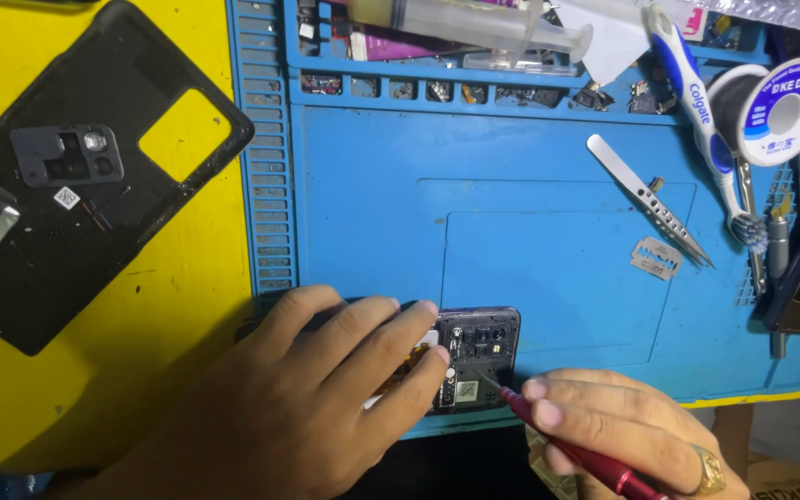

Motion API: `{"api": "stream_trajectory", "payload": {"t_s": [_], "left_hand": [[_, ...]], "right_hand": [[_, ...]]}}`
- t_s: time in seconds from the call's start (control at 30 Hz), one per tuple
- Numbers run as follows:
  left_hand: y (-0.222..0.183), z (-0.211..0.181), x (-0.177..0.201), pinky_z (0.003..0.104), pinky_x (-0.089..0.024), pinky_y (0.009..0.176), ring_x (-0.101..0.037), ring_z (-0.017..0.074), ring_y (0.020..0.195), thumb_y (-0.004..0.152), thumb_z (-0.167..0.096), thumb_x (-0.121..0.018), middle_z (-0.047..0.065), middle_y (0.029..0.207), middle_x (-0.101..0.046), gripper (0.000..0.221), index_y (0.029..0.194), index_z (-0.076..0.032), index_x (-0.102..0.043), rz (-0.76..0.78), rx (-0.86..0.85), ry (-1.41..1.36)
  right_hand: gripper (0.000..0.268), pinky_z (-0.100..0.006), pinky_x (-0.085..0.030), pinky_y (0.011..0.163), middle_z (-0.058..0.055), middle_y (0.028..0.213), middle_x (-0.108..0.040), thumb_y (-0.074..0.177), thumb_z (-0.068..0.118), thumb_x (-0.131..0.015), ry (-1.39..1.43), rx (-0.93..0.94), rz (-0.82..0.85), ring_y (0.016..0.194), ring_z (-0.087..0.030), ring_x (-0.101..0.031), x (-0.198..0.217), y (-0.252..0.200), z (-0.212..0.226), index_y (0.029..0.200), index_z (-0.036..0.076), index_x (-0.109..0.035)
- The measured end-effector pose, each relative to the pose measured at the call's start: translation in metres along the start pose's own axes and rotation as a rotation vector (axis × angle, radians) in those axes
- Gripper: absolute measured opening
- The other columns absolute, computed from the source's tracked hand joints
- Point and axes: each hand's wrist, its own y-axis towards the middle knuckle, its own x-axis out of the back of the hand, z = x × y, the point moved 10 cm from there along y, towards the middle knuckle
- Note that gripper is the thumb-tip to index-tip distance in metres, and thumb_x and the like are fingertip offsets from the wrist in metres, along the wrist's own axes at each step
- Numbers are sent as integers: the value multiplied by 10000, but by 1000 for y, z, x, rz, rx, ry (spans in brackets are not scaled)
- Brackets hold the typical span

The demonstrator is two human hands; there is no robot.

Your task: Disassembling a mobile phone by removing the back cover, battery, and internal screws using various tools.

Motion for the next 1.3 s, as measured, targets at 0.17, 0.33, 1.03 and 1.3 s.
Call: {"api": "stream_trajectory", "payload": {"t_s": [0.17, 0.33, 1.03, 1.3], "left_hand": [[-1, 2, 1, 417, -523, 771, -664, 264, 993, 1050, -184, -555, 146, 1172, -726, 176, 1103, -123, -712, -10, 8, 44], [-2, 1, -1, 409, -507, 735, -651, 269, 972, 1042, -163, -548, 143, 1142, -716, 175, 1107, -116, -703, -5, 2, 80], [-5, 0, 0, 372, -496, 824, -637, 207, 984, 982, -271, -687, 42, 1143, -689, 150, 1088, -165, -688, 15, 21, 157], [-8, -4, -1, 377, -486, 833, -639, 221, 1032, 779, -466, -844, 58, 1216, -698, 533, 1180, -169, -655, 68, -9, 202]], "right_hand": [[246, -278, -734, 942, -84, 1021, -792, 884, 108, -603, -7, -17, -58, 1031, -202, -849, -2, -3, -4, 1089, 10, -697], [269, -315, -715, 978, -83, 1021, -780, 899, 35, -569, 32, -79, -36, 1081, -224, -830, -2, -6, -15, 1133, 15, -699], [345, -428, -747, 901, -54, 926, -719, 794, 243, -806, -194, 408, -147, 868, -217, -811, -4, 1, 30, 964, 43, -581], [321, -446, -712, 1199, -11, 1214, -622, 898, 276, -730, 62, 371, -18, 1189, -173, -733, 7, -16, 9, 1194, 313, -612]]}}
